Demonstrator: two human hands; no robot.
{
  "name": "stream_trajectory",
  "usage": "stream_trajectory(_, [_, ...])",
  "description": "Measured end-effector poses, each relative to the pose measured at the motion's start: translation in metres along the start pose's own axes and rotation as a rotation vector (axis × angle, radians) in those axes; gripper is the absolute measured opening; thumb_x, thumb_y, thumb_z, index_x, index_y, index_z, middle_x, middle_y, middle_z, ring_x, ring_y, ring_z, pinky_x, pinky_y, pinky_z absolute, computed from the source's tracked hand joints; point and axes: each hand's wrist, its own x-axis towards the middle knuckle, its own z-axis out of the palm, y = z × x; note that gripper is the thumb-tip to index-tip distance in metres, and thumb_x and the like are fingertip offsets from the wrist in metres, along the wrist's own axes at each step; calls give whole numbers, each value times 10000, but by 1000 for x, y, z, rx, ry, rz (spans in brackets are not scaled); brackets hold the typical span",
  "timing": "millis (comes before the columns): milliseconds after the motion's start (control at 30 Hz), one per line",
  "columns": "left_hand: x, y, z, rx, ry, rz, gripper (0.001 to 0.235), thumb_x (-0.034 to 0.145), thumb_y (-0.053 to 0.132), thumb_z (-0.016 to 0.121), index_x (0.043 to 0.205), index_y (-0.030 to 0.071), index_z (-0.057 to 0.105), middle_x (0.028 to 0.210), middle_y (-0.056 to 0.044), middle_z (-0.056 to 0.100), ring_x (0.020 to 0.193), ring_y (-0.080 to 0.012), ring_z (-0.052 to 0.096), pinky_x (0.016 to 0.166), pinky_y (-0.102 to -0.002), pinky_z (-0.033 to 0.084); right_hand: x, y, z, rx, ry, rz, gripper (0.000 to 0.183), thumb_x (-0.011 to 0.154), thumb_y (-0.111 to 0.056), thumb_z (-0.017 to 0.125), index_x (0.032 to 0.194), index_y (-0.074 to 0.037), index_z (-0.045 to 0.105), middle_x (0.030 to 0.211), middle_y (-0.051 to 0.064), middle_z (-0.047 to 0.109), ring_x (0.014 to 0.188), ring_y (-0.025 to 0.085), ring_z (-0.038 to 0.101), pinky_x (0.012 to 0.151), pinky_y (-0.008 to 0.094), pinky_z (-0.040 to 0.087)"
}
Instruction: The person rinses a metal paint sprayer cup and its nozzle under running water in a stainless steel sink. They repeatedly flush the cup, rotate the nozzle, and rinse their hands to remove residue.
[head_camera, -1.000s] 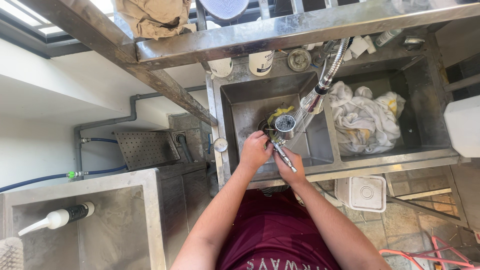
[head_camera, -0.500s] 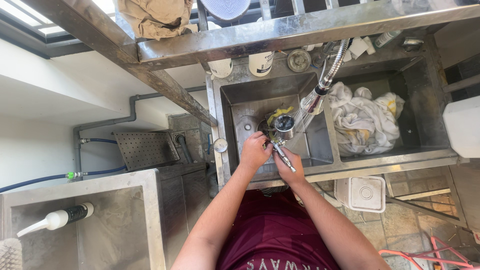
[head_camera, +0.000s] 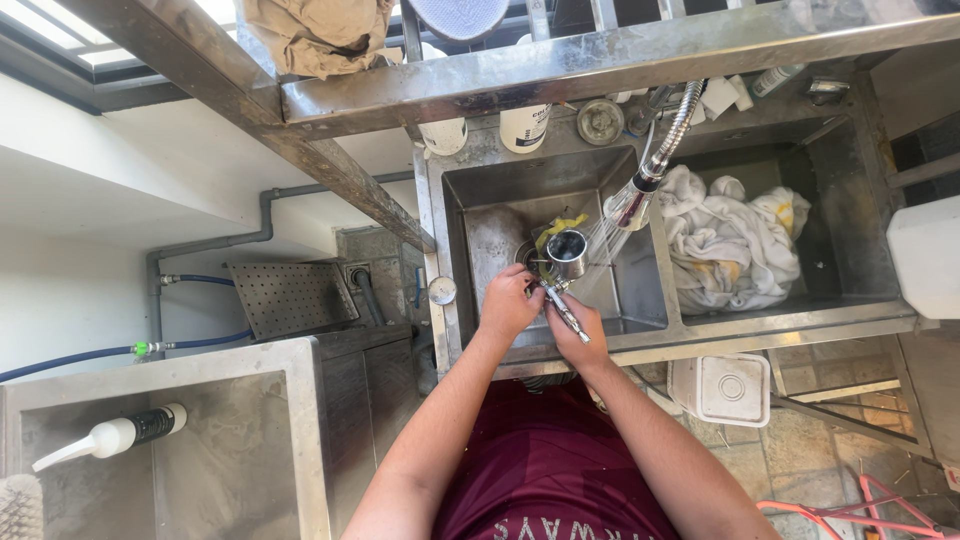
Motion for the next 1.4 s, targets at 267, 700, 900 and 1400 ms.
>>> stream_trajectory(267, [0,-1,-1,-10,7,2,125,767,118,714,838,18,740,833,-139,679,832,-355,666,748,-449,551,1,-1,1,-12,-15,22,194,944,-163,646,1043,-8,707,692,105,673,619,110,605,610,318,504])
stream_trajectory(700, [-10,-45,23,-148,-36,-104,204,784,132,697,929,0,756,902,-173,711,826,-354,704,767,-422,591,14,14,-1,-166,-157,108,211,954,-210,635,1070,-45,696,722,151,690,617,242,666,616,383,508])
stream_trajectory(900, [-26,-95,46,-11,-191,-277,270,789,148,693,1005,6,771,925,-202,755,882,-359,730,827,-416,588,40,52,-7,-728,-299,124,229,937,-207,654,1075,-30,699,1022,228,727,954,426,684,790,506,530])
stream_trajectory(1400, [26,-50,163,-752,-295,-553,371,984,371,651,956,12,740,748,-65,683,637,-153,618,578,-312,477,49,61,-62,-1225,-376,730,272,971,-121,644,1215,-88,760,1316,150,701,1184,310,699,869,414,608])
